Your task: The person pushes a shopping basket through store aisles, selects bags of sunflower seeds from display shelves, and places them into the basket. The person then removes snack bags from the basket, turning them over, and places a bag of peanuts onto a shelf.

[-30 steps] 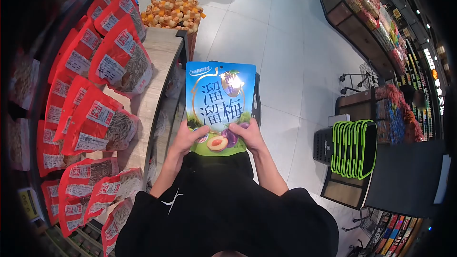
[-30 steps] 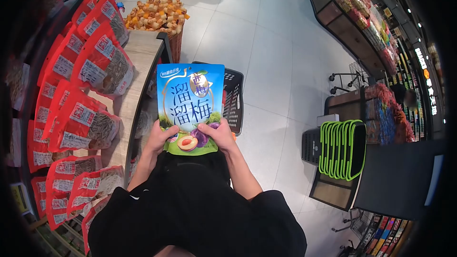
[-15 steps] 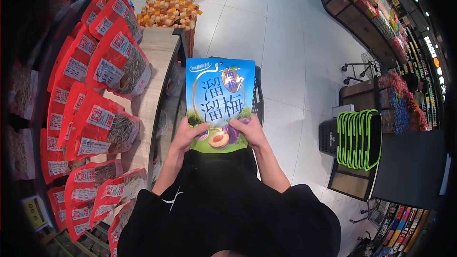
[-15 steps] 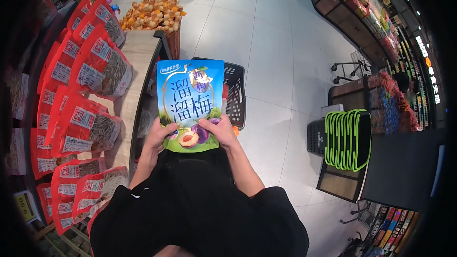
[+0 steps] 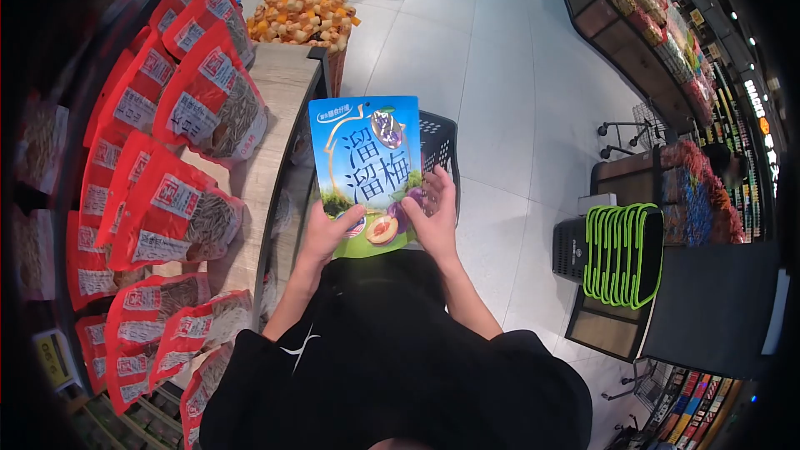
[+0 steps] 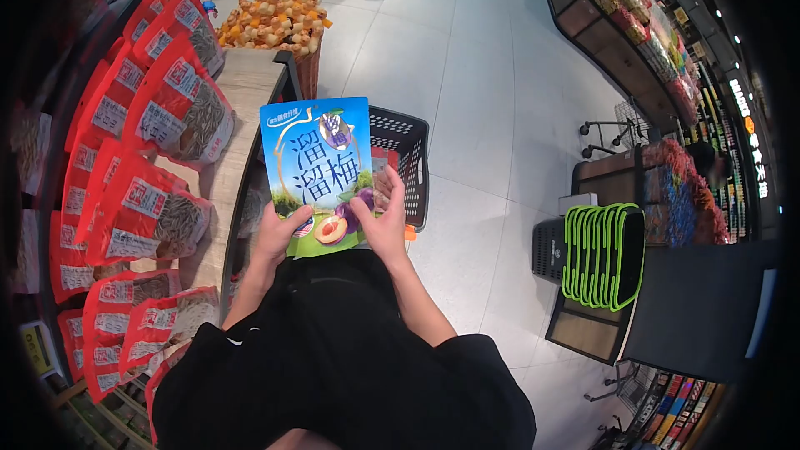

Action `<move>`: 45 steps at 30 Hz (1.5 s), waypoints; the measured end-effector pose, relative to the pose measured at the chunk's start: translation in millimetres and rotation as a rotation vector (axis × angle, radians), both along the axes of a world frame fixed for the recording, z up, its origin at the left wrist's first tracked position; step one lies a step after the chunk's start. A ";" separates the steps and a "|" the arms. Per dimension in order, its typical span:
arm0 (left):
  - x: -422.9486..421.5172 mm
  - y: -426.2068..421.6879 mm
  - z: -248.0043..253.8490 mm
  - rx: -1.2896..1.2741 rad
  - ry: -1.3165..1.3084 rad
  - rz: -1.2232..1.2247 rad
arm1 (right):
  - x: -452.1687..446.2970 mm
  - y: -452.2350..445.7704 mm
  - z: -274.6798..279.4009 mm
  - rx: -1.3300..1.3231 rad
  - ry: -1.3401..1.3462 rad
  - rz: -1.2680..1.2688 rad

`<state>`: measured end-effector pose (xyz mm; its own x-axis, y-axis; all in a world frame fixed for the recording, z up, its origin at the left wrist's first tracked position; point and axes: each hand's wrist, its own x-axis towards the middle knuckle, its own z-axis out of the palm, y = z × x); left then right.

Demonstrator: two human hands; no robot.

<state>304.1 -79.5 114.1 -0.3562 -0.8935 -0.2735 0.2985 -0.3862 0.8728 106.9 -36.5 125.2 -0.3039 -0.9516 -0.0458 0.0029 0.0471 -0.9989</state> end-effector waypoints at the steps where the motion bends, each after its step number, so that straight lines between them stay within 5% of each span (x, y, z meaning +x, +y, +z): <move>1: -1.4 0.4 -1.4 -0.044 -0.085 0.039 | 0.6 1.6 -0.6 0.003 0.205 -0.099; 5: -21.2 12.1 28.2 -0.277 -0.323 0.023 | 9.6 5.7 2.6 -0.022 -0.124 0.190; 9: -30.8 24.3 49.3 -0.928 -0.735 -0.171 | 14.3 5.3 -4.6 -0.009 -0.218 0.261; 11: -24.6 20.2 43.9 -0.874 -0.661 -0.227 | 3.3 3.2 -7.6 0.025 -0.222 0.221; 13: -13.5 14.6 33.7 -0.565 -0.449 -0.202 | -8.3 2.7 -3.3 0.210 -0.501 0.109; 17: -3.8 4.2 7.2 -0.382 -0.322 0.210 | -22.3 9.7 6.4 0.225 -0.710 0.115; 18: -1.3 1.7 6.2 -0.381 -0.323 0.205 | -23.5 11.1 7.8 0.231 -0.735 0.124; 20: 2.4 -0.7 4.2 -0.058 0.178 0.014 | -22.4 12.7 9.6 0.236 -0.742 0.149; 23: 8.5 9.5 -12.1 0.100 0.147 -0.108 | -18.4 12.5 9.9 0.245 -0.705 0.210; 45: 21.4 11.5 12.0 0.057 0.306 -0.063 | -11.2 24.6 53.2 0.101 -0.346 0.345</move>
<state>325.5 -68.0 126.1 -0.4842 -0.8532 -0.1941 0.5173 -0.4580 0.7229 95.7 -12.0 178.4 0.0775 -0.9796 -0.1854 0.3003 0.2003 -0.9326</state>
